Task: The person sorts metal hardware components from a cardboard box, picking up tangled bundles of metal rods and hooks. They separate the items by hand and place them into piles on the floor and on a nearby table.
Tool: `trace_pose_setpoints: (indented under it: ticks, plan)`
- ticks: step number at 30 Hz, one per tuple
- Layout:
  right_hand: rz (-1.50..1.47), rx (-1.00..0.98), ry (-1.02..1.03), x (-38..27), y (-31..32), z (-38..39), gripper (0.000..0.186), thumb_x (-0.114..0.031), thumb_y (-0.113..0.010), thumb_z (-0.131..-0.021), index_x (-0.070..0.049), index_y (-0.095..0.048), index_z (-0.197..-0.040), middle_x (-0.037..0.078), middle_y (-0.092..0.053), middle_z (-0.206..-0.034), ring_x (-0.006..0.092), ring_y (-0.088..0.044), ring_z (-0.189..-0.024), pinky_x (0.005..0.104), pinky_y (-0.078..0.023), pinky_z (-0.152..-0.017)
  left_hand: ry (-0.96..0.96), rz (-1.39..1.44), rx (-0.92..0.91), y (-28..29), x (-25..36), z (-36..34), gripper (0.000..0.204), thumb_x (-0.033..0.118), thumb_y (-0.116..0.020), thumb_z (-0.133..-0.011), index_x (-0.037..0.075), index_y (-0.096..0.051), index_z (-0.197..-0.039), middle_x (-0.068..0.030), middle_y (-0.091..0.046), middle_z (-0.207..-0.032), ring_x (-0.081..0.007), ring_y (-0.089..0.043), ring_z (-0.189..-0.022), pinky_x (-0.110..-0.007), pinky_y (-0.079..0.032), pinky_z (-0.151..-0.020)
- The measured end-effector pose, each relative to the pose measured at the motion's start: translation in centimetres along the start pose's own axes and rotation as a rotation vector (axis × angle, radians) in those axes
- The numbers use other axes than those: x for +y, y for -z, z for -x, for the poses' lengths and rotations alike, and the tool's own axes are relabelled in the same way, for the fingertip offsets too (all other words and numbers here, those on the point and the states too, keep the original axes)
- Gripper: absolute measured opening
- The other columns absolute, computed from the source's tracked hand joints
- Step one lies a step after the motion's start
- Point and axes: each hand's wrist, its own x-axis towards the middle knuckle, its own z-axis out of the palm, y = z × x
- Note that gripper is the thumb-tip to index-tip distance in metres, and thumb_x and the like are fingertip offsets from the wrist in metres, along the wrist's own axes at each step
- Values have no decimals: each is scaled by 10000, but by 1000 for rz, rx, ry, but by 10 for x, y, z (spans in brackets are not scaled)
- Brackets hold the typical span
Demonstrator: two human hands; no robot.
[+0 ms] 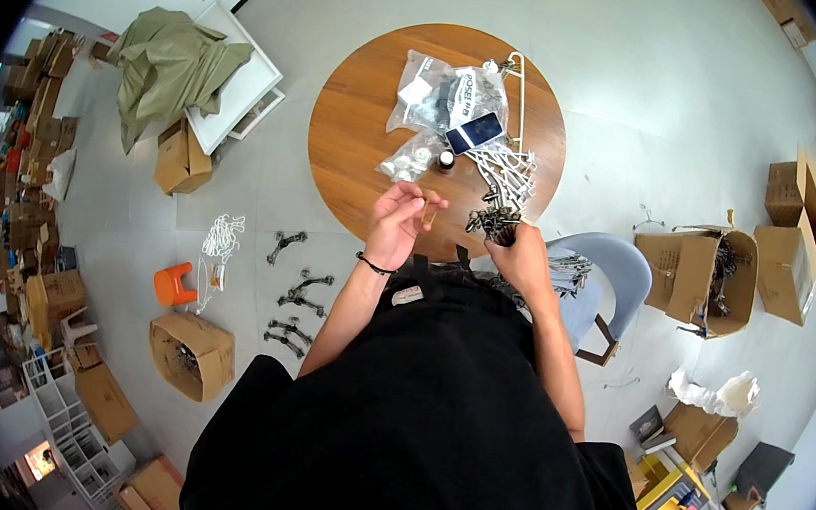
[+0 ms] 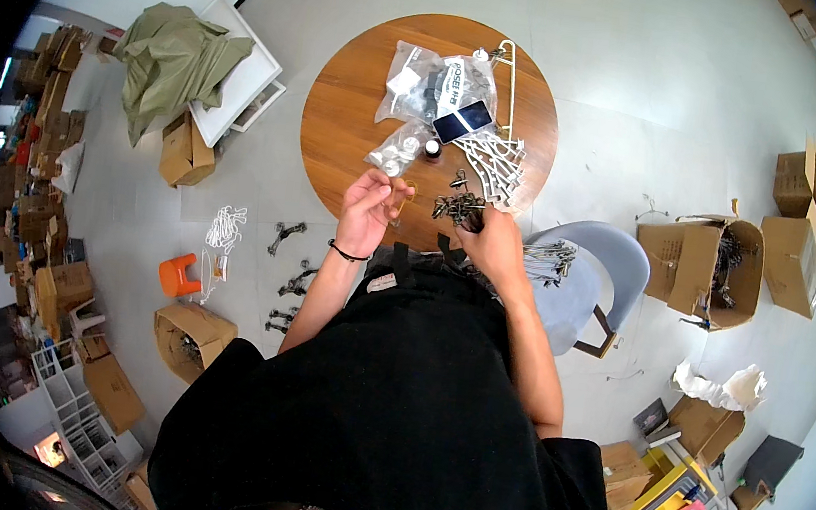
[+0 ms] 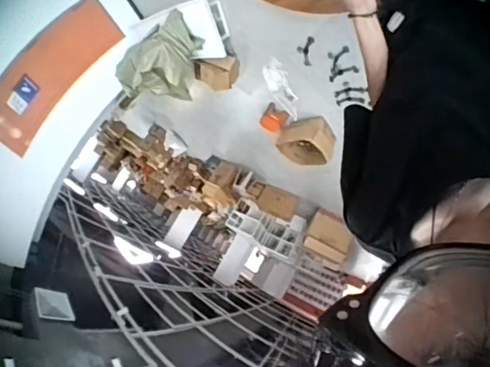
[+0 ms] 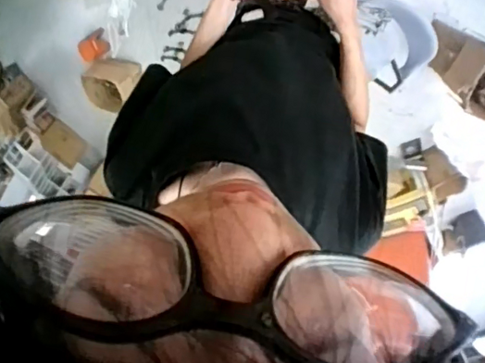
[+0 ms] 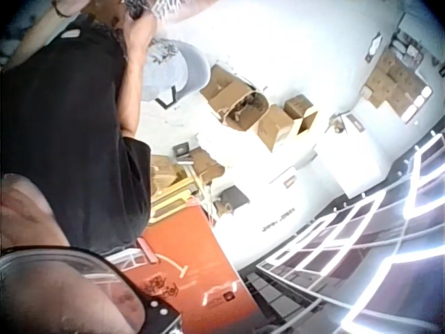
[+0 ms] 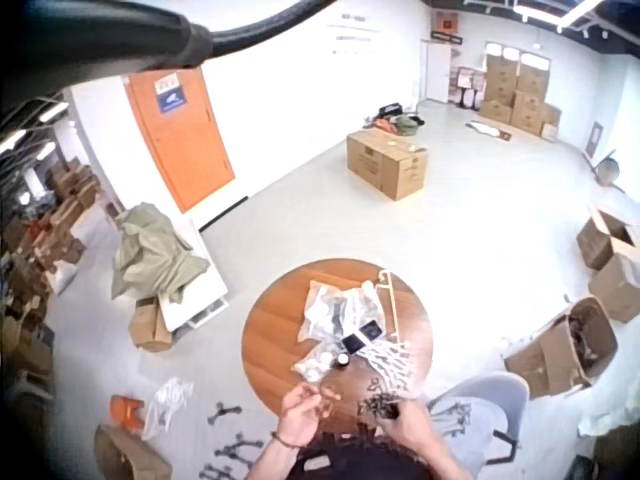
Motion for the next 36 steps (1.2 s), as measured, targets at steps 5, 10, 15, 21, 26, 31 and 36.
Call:
trace_pose_setpoints:
  ticks: [5, 10, 15, 21, 26, 31, 36]
  plan:
    - [8, -21, -37, 10, 2, 5, 263, -166, -734, -750, 68, -643, -826, 269, -647, -763, 438, -646, -776, 468, -512, -701, 13, -174, -125, -17, -2, 5, 189, -88, -595, -886, 51, -525, -993, -219, -560, -1330, -294, -624, -1166, -226, -597, -650]
    - [67, 8, 40, 6, -2, 4, 293, -195, -742, -753, 59, -639, -859, 257, -654, -757, 432, -653, -770, 477, -518, -711, 6, -382, -124, -33, 20, 10, 242, -14, -720, -851, 37, -523, -982, -233, -517, -1396, -286, -603, -1205, -317, -607, -764]
    - [336, -60, 133, -2, -14, -4, 229, -189, -692, -765, 21, -660, -851, 250, -667, -756, 419, -670, -749, 491, -536, -711, -188, -1044, -294, -84, 53, 7, 298, 69, -790, -784, 4, -548, -946, -236, -531, -1386, -335, -564, -1251, -380, -530, -946]
    - [597, -89, 254, -14, -31, -13, 145, -122, -549, -868, -31, -662, -876, 196, -704, -770, 342, -716, -734, 444, -563, -661, -140, -1946, -671, -89, 46, -31, 413, 153, -828, -698, 6, -548, -963, -215, -639, -1099, -396, -620, -968, -420, -507, -813]
    - [603, -92, 226, -17, -19, -17, 163, -124, -521, -884, -27, -653, -884, 193, -703, -765, 348, -713, -722, 440, -561, -645, 112, -1750, -758, -75, 56, -58, 521, 250, -857, -709, 8, -516, -1020, -204, -631, -989, -371, -614, -959, -426, -482, -781]
    - [537, -98, 241, -17, -7, -8, 157, -172, -620, -842, -22, -639, -887, 205, -692, -752, 358, -702, -719, 453, -556, -651, 209, -1629, -819, -70, 66, -66, 574, 144, -875, -693, 35, -462, -1076, -164, -583, -1269, -320, -529, -1267, -401, -450, -1035]
    - [369, -157, 252, -17, 7, -1, 293, -230, -726, -770, -25, -660, -968, 225, -680, -757, 387, -681, -735, 478, -542, -682, 376, -1050, -782, -59, 55, -62, 578, 89, -885, -684, 69, -459, -1074, -139, -547, -1366, -224, -503, -1288, -359, -427, -1073]
